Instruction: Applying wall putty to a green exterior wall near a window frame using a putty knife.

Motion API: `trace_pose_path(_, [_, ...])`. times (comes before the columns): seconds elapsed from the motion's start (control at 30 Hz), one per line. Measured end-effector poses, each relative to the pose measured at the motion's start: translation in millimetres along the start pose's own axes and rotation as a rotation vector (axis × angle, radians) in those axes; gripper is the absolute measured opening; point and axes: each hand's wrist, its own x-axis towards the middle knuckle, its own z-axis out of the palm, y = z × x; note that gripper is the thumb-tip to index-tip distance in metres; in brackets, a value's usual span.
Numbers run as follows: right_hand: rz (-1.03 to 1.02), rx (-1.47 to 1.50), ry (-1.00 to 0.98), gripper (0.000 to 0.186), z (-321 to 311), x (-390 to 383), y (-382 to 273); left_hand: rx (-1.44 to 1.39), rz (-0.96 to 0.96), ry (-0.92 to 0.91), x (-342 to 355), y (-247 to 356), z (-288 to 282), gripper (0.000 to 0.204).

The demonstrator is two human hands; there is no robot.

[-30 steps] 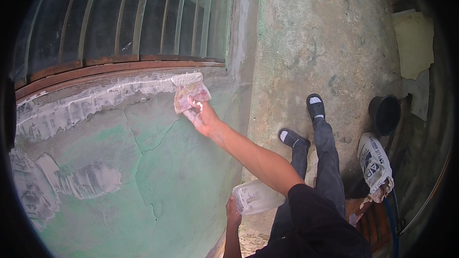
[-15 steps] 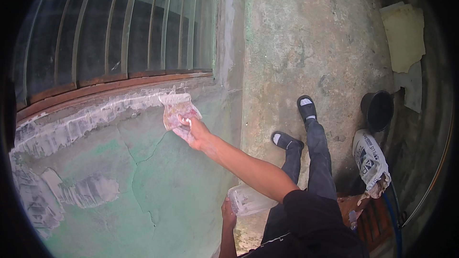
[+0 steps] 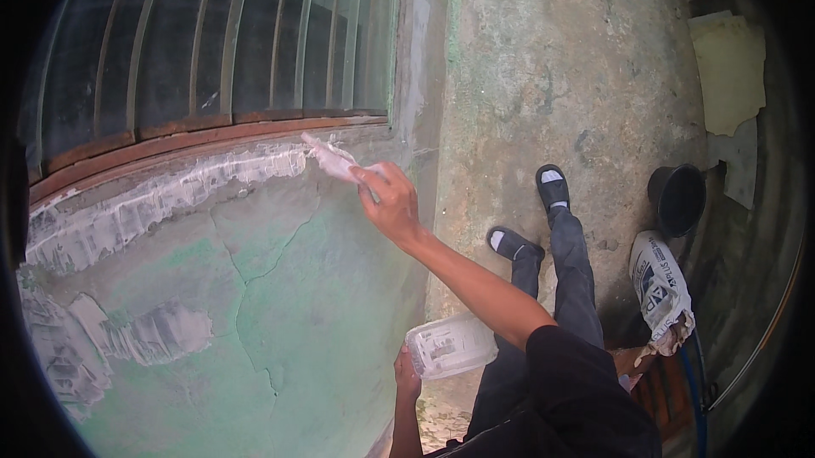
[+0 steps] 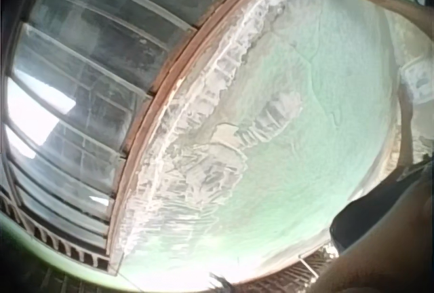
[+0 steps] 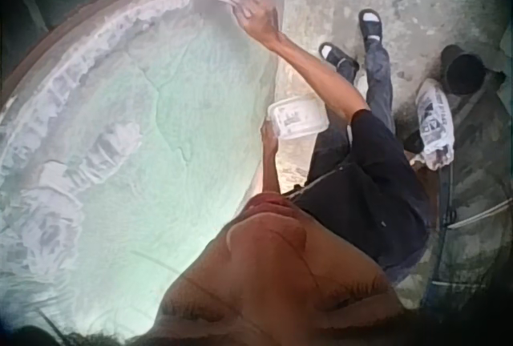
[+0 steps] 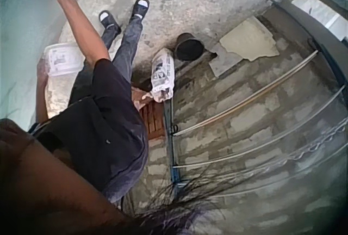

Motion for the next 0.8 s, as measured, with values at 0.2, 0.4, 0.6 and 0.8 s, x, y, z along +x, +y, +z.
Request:
trace_pose_path(0.2, [-0.298, -0.144, -0.181, 0.036, 4, -21, 11, -0.191, -0.035, -0.006, 1, -12, -4, 0.043])
trace_pose_path(0.4, [-0.350, -0.145, -0.335, 0.035, -48, -37, -4, -0.390, 0.020, 0.017, -1, -3, 5, 0.043])
trace_pose_path(0.6, [-0.275, -0.052, -0.556, 0.034, -151, -10, -120, -0.174, 0.175, 0.114, -14, 62, 5, 0.049])
trace_pose_path(0.8, [-0.336, -0.263, -1.136, 0.034, -215, 21, -257, -0.480, 0.327, -0.018, -54, 160, 26, 0.049])
